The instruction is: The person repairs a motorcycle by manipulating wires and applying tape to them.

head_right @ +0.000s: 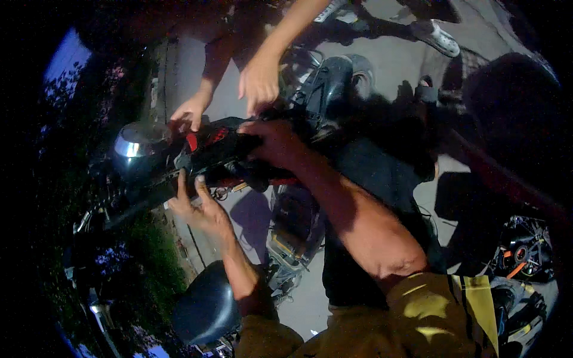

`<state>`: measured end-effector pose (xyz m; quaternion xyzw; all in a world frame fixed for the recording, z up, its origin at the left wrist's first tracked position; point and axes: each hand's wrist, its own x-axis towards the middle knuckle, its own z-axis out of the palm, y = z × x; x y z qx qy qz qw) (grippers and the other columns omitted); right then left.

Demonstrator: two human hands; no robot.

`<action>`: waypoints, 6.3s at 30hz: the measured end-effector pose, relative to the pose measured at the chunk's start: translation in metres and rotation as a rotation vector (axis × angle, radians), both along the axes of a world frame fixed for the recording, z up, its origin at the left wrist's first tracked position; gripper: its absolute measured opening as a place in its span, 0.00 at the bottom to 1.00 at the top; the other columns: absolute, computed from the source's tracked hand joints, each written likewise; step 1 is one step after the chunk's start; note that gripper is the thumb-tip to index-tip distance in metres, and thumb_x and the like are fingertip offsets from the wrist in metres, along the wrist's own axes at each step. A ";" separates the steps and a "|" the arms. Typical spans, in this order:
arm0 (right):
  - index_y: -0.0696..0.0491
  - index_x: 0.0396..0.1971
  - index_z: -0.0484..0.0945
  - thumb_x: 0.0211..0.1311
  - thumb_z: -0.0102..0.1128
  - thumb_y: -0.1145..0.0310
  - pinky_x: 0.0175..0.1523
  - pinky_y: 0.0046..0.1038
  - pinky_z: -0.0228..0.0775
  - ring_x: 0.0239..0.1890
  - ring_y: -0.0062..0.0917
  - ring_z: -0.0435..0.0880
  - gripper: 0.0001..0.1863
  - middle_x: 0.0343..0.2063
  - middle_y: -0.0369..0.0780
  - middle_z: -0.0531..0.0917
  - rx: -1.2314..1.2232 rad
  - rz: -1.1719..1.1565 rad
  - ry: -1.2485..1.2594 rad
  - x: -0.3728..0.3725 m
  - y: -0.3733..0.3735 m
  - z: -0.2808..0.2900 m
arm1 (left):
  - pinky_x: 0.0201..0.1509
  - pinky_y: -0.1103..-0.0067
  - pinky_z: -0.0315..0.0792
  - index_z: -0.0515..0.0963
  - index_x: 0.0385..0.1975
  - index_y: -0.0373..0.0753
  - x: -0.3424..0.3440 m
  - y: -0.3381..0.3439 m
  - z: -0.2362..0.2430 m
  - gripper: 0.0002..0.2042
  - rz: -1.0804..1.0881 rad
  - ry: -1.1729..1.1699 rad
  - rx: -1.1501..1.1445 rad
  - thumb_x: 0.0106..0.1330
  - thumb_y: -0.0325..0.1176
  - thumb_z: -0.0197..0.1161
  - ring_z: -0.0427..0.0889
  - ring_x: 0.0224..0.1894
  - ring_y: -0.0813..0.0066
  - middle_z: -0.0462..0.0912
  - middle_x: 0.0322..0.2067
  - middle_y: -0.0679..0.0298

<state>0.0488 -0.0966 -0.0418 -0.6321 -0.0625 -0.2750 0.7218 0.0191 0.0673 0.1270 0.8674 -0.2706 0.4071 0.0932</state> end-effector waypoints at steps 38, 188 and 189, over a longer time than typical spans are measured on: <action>0.54 0.42 0.88 0.48 0.79 0.75 0.55 0.43 0.82 0.46 0.45 0.91 0.17 0.41 0.47 0.91 -0.080 0.102 -0.073 -0.002 -0.028 0.022 | 0.76 0.50 0.55 0.81 0.68 0.43 -0.008 -0.004 -0.002 0.20 0.060 0.098 -0.021 0.79 0.38 0.69 0.69 0.66 0.44 0.75 0.63 0.41; 0.51 0.56 0.91 0.70 0.67 0.58 0.69 0.39 0.76 0.59 0.40 0.89 0.19 0.55 0.44 0.91 -0.106 0.075 0.232 0.026 -0.002 0.012 | 0.71 0.64 0.70 0.78 0.66 0.38 -0.019 -0.015 -0.131 0.24 -0.522 1.320 -1.126 0.85 0.52 0.55 0.82 0.59 0.58 0.84 0.56 0.57; 0.51 0.56 0.91 0.70 0.67 0.59 0.70 0.39 0.76 0.60 0.40 0.89 0.19 0.56 0.44 0.91 -0.076 0.070 0.189 0.024 -0.006 0.011 | 0.70 0.64 0.70 0.78 0.65 0.39 -0.006 -0.012 -0.137 0.23 -0.483 1.323 -1.162 0.84 0.51 0.56 0.82 0.59 0.58 0.84 0.56 0.58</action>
